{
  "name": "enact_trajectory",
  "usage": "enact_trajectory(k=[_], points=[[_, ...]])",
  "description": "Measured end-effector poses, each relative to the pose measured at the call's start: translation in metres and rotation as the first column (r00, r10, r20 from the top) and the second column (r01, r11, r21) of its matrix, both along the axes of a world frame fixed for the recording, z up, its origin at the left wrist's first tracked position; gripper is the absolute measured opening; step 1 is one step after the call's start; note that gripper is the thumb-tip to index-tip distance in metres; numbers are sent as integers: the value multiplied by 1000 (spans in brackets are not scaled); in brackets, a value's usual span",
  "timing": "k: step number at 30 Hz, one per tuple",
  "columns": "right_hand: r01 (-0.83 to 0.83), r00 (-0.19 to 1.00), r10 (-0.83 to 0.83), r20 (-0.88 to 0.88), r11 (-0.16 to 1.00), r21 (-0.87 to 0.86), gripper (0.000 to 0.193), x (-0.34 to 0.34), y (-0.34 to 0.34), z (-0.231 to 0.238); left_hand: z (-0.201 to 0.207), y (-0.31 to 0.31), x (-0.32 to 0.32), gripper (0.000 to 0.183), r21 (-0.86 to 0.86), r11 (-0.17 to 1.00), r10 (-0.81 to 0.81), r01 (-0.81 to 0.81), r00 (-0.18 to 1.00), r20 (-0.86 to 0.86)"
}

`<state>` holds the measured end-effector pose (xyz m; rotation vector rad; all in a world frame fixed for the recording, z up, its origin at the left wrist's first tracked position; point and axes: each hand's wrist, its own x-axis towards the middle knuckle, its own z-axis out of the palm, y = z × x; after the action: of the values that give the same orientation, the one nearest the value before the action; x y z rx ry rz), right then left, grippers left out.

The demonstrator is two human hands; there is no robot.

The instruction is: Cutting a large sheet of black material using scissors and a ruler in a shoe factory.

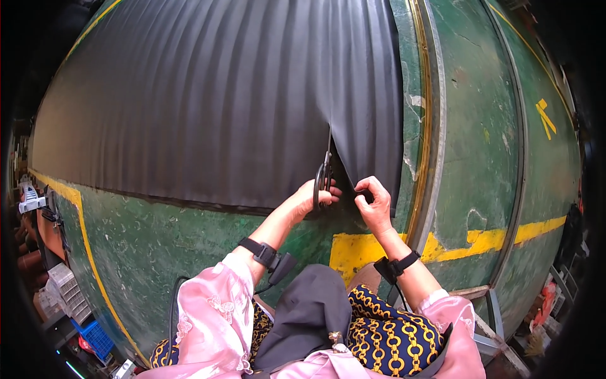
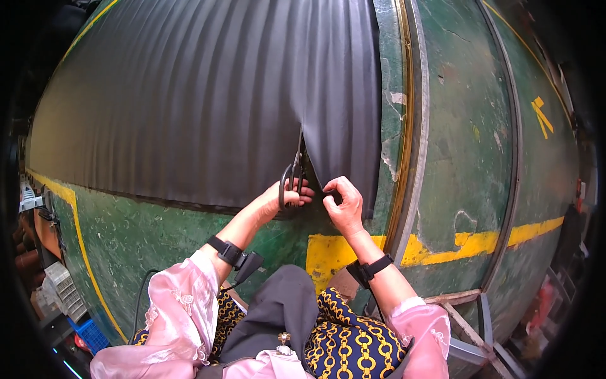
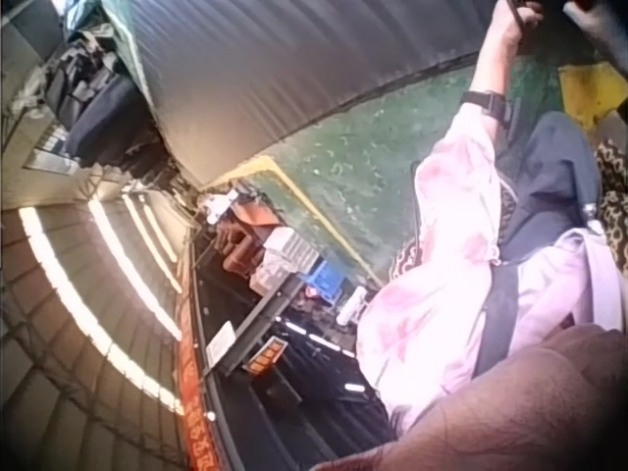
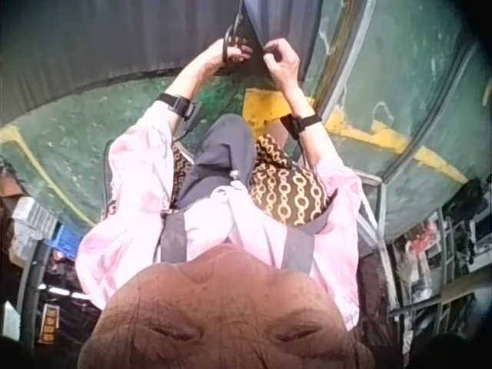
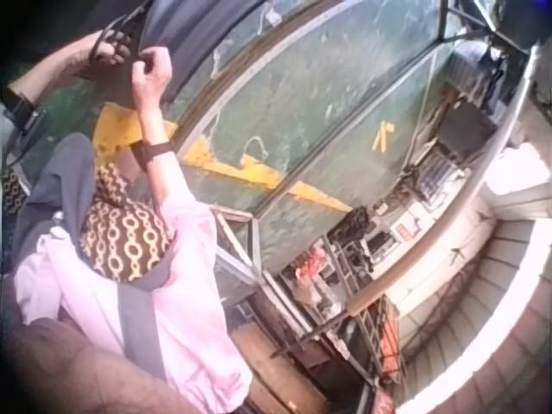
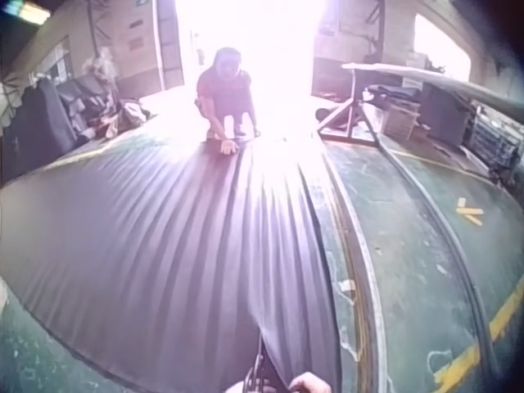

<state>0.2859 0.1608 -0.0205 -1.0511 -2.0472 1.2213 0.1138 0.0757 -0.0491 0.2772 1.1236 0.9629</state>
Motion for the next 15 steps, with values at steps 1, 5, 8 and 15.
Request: enact_trajectory(k=[1, 5, 8, 15], points=[[-11, 1000, 11, -5, 1000, -16, 9, 0, 0, 1, 0, 7, -3, 70, -14, 1000, -2, 2, 1000, -28], [-22, 998, 20, -57, 999, -39, 9, -2, -1, -3, 6, 30, -13, 62, -49, 999, 18, -21, 998, -55], [-29, 998, 26, -64, 999, -45, 9, -1, -1, -5, 6, 32, -7, 56, -69, 997, 40, -44, 998, -56], [-11, 997, 4, -82, 996, -92, 9, 2, 1, -4, 5, 26, -4, 59, -75, 992, 98, -105, 992, -83]])
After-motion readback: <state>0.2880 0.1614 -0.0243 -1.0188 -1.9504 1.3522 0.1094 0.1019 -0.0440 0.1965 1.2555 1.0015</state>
